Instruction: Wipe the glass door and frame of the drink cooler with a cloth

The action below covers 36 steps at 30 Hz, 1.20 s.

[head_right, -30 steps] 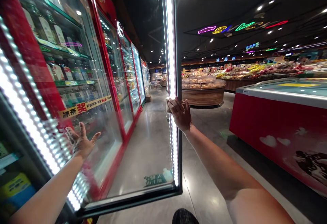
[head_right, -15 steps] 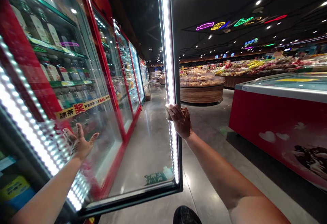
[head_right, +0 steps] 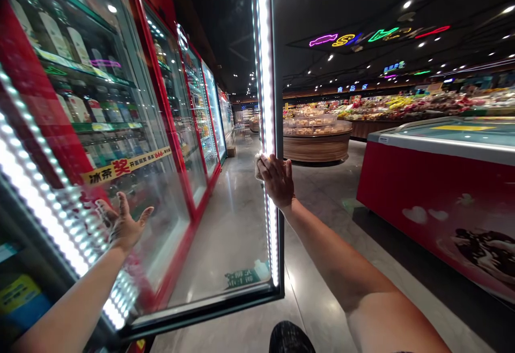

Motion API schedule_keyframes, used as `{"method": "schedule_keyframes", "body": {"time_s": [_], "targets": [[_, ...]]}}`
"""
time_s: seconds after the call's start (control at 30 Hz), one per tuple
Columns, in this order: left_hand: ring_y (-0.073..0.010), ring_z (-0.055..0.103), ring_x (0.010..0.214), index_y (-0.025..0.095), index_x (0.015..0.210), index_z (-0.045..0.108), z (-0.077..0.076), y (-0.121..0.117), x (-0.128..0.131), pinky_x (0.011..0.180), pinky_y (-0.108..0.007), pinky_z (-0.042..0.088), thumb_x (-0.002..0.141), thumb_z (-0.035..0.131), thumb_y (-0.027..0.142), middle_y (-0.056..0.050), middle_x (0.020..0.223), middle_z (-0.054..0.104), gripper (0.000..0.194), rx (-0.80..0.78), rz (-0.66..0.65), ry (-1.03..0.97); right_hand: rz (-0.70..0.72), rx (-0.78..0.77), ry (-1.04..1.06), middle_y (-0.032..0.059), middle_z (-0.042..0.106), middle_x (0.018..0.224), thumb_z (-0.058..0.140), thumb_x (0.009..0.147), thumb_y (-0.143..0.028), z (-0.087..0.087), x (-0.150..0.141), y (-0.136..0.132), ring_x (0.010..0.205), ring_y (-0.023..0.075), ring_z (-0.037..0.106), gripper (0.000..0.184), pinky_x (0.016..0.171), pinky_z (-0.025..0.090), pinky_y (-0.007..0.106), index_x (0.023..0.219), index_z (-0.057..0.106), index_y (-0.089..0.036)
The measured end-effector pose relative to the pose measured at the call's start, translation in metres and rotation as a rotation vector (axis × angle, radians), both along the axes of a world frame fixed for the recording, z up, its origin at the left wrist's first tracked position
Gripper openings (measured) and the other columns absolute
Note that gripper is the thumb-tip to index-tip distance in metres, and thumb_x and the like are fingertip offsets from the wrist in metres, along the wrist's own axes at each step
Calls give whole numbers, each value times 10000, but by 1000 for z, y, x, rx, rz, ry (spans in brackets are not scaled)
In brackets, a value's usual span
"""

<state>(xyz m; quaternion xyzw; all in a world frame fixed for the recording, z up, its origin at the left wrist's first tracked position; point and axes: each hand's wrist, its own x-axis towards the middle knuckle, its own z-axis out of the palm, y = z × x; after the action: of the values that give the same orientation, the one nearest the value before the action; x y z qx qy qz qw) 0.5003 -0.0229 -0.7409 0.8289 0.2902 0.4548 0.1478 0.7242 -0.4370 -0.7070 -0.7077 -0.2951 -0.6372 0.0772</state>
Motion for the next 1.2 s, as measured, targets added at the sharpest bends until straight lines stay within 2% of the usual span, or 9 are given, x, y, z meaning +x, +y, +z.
{"method": "schedule_keyframes", "body": {"time_s": [0.1, 0.27, 0.33, 0.47, 0.57, 0.7, 0.9, 1.1, 1.2], "targets": [[-480, 99, 1600, 244, 1691, 147, -2, -1, 1, 1226, -718, 179, 895, 625, 621, -257, 1731, 8, 1002, 9, 9, -11, 36, 24, -2, 51, 588, 1552, 445, 1069, -192, 7, 2, 12, 1507, 232, 463, 522, 1330, -104, 501, 1586, 432, -264], [-491, 151, 1584, 202, 1690, 150, -3, -4, 0, 1214, -713, 231, 894, 626, 584, -275, 1710, 91, 1003, 7, 24, 14, 61, 15, -1, 36, 598, 1538, 406, 1083, -198, -13, -3, 24, 1458, 199, 528, 516, 1340, -81, 416, 1596, 420, -257], [-503, 164, 1575, 203, 1690, 155, -4, -5, -1, 1211, -725, 217, 907, 603, 592, -277, 1706, 98, 982, 6, 25, 17, 78, 2, 6, 40, 580, 1552, 389, 1088, -195, -13, -3, 27, 1463, 200, 527, 522, 1340, -78, 410, 1605, 412, -264], [-518, 150, 1570, 217, 1686, 166, -5, -4, -2, 1208, -745, 180, 925, 571, 614, -271, 1707, 92, 950, -9, 35, 25, 107, -5, 32, 59, 497, 1618, 377, 1086, -181, -1, 0, 31, 1531, 207, 440, 589, 1348, -66, 453, 1663, 294, -266], [-509, 129, 1577, 202, 1682, 182, -7, -2, -2, 1217, -728, 183, 933, 564, 617, -269, 1707, 78, 938, -4, 27, 25, 135, -16, 46, 54, 471, 1635, 406, 1075, -166, -4, -1, 33, 1570, 193, 369, 646, 1354, -52, 456, 1683, 223, -286], [-515, 125, 1574, 195, 1688, 150, -10, 0, -1, 1216, -728, 194, 929, 598, 570, -273, 1701, 89, 958, 32, 16, 11, 121, -90, 26, 38, 498, 1613, 441, 1081, -200, -12, -4, 33, 1580, 176, 342, 631, 1344, -99, 431, 1674, 246, -294], [-523, 150, 1569, 223, 1692, 130, -13, 3, -5, 1211, -741, 186, 922, 617, 586, -270, 1712, 67, 981, -7, -6, 27, 151, -78, 1, 98, 506, 1605, 368, 1101, -208, 7, 2, 45, 1588, 210, 328, 564, 1336, -85, 525, 1658, 287, -235], [-489, 39, 1603, 216, 1691, 141, -19, 13, -7, 1239, -718, 115, 879, 700, 566, -256, 1734, -82, 1046, 52, -51, -3, 207, -151, 28, 51, 544, 1584, 397, 1090, -175, -14, -4, 54, 1583, 185, 339, 522, 1352, -26, 484, 1606, 396, -253], [-467, -4, 1613, 246, 1690, 147, -23, 19, -7, 1250, -705, 76, 845, 742, 569, -225, 1742, -117, 1083, 60, -76, -13, 209, -143, 12, 49, 549, 1581, 412, 1087, -166, -9, -3, 56, 1570, 188, 369, 529, 1342, -77, 498, 1608, 387, -252]]}}
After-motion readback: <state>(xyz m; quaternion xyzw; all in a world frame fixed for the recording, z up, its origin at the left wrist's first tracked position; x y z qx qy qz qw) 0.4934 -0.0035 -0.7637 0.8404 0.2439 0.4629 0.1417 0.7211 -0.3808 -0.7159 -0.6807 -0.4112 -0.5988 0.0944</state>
